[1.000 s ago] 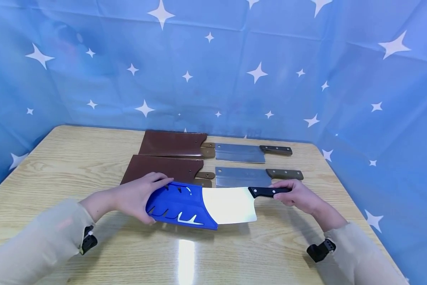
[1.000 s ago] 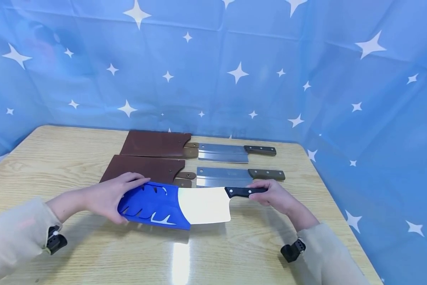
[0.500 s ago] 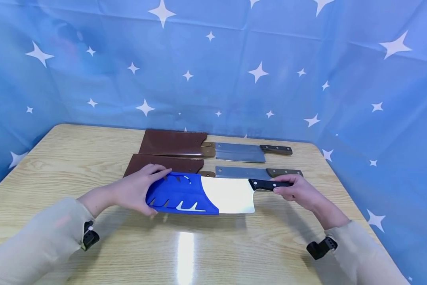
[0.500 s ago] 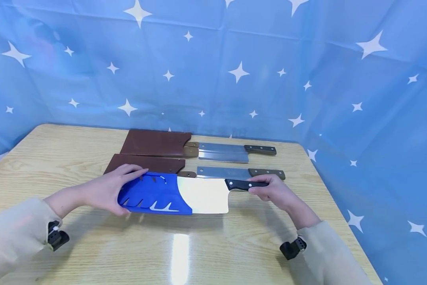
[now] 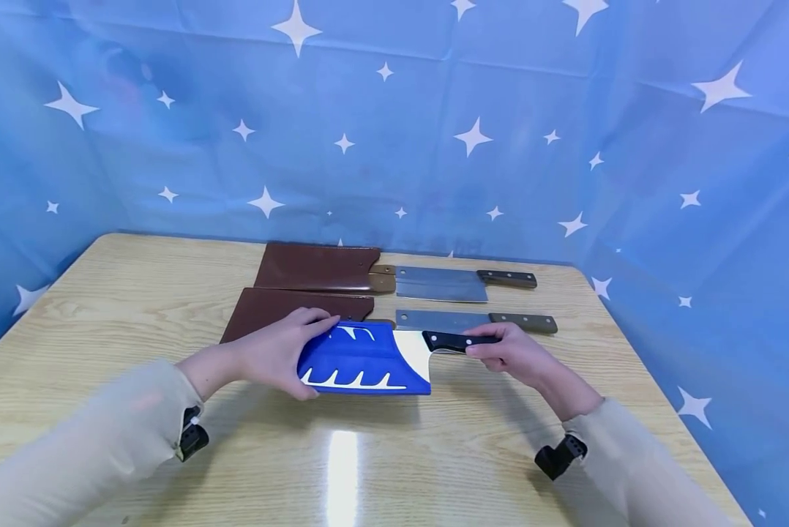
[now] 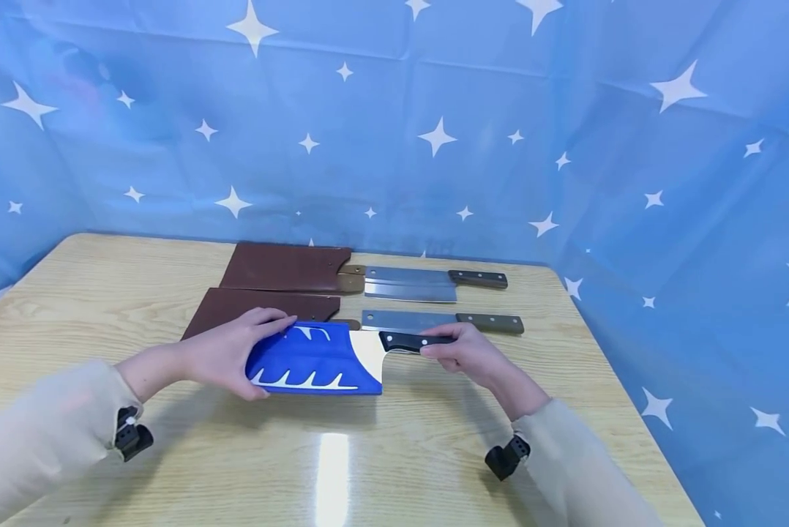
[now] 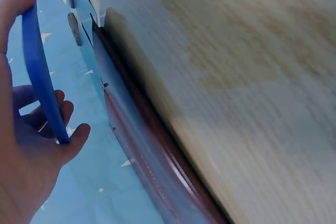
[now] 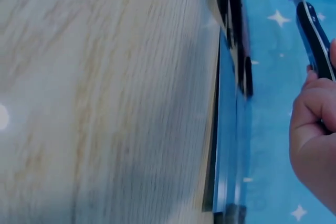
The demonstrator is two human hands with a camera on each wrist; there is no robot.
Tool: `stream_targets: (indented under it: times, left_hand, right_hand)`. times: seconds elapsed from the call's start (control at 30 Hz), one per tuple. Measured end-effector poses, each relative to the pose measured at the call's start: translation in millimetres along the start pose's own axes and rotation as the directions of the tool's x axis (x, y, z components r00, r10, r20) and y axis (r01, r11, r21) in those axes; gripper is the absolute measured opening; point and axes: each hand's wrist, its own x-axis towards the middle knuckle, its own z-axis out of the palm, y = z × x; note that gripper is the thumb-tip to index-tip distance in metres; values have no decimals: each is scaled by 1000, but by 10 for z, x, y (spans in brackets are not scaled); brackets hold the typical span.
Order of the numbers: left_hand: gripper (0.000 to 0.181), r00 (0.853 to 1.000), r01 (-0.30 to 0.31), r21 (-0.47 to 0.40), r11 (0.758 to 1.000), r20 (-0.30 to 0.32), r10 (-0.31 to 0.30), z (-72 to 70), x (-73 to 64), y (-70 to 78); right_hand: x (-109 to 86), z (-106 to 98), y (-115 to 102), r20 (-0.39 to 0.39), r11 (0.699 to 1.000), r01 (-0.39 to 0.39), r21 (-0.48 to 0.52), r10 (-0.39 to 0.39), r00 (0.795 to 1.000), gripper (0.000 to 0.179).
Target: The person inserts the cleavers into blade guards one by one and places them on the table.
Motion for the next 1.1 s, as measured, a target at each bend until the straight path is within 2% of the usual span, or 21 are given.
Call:
stream_targets:
  times: [0.1,0.27,0.37,0.5,0.6,0.73,0.83,0.97,1.1]
  left_hand:
    - [102,1000,20,-14,1000,15,-20,41,-2,8]
    - [102,999,30,-13,999,22,-30,88,-19,1]
    - [101,999,35,-11,999,28,-34,113,-40,-1]
    - [101,998,46,-8,999,49,-45,154,-64,0]
    - [100,998,44,32,999,46,-46,176,-85,-1]
    - [99,1000,29,112,993,8,-30,200,-131,5]
    - [99,1000,9,144,990,-11,-8,231,-158,20]
    - [98,1000,-10,155,988,-1,11,290,-175,35]
    - [99,1000,-13,159,987,17,10,347,-179,34]
  right_hand:
    - [28,31,-11,-12,1000,-23,-12,23,1000,35]
    - [37,37,47,15,998,-49,27,48,999,23]
    - [53,45,82,25,999,-51,7,51,998,20]
    - [67,52,112,27,995,-44,-89,47,999,22]
    - [71,63,129,21,977,-31,-209,36,999,32]
    - [72,78,142,38,915,45,-401,-33,999,38]
    - [73,77,156,77,830,119,-545,-91,993,39]
    - [87,83,193,133,730,170,-662,-108,985,42]
    - [96,97,214,164,691,200,-695,-119,979,39]
